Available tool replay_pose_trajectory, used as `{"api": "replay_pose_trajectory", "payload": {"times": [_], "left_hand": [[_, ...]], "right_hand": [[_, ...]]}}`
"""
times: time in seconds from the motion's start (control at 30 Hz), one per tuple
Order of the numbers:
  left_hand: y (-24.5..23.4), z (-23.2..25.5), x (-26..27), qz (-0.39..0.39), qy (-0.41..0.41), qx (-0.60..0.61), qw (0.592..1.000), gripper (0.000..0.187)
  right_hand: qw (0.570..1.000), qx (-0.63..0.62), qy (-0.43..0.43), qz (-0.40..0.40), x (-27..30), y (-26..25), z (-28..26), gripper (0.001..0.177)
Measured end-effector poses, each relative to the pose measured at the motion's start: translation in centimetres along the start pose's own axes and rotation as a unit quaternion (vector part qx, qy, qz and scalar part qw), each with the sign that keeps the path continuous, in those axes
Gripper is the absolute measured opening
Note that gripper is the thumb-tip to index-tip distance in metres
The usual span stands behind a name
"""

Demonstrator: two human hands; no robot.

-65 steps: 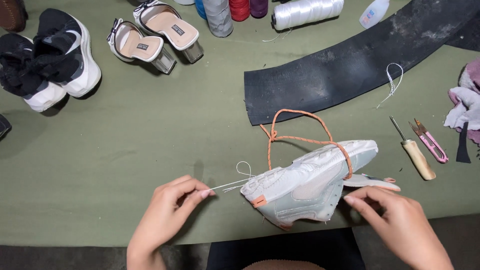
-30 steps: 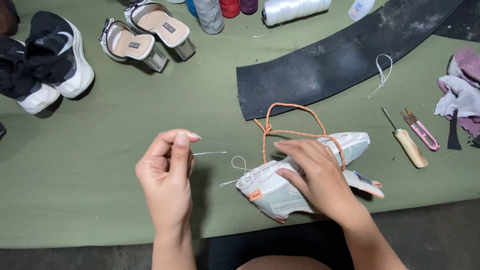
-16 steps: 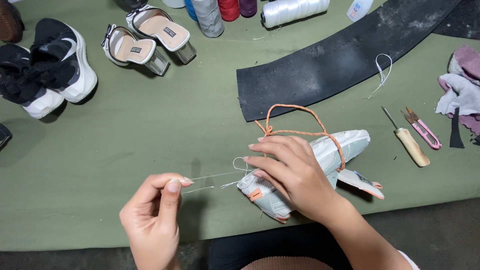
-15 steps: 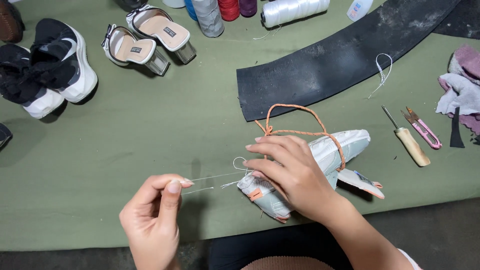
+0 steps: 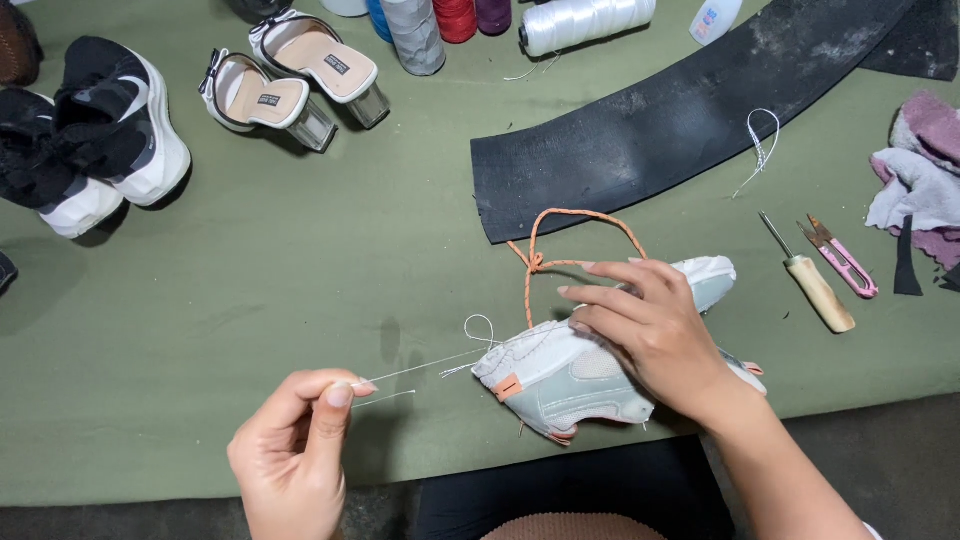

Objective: The person sews a light blue and orange sneaker using a curved awl and white thread. They repeatedly pierce the shoe's upper material near the sole and pull the thread through to secure the parts. The workspace includes other shoes and spools of thread.

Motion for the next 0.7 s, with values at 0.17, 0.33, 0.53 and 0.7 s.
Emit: {"api": "replay_pose_trajectory", "payload": {"times": [0.17,0.33,0.53,0.7], "left_hand": [[-0.4,-0.8,0.6,-0.013,0.0,-0.008,1.0,0.026],[-1.0,-1.6,1.2,-0.017,0.0,-0.017,1.0,0.025],[-1.1,-1.9,1.5,-0.016,-0.03,-0.02,0.999,0.025],[-1.1,-1.4,1.6,0.01,-0.016,-0.003,1.0,0.024]], "right_hand": [[1.0,0.007,-0.008,-0.011,0.2,-0.5,0.4,0.009],[0.999,0.017,-0.029,0.009,0.2,-0.8,0.0,0.011],[0.999,-0.026,-0.001,-0.032,-0.7,-0.4,-1.8,0.016],[0.997,-0.05,-0.062,-0.01,-1.1,0.0,-2.4,0.012]]}}
Point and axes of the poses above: each hand's wrist, its own x-axis away from the middle knuckle, its own y-axis out of the palm, z = x × y, the point moved 8 cm from there along -x, towards the middle knuckle, and after that the axes turned 8 degrees about y, right-handed, at the moved point
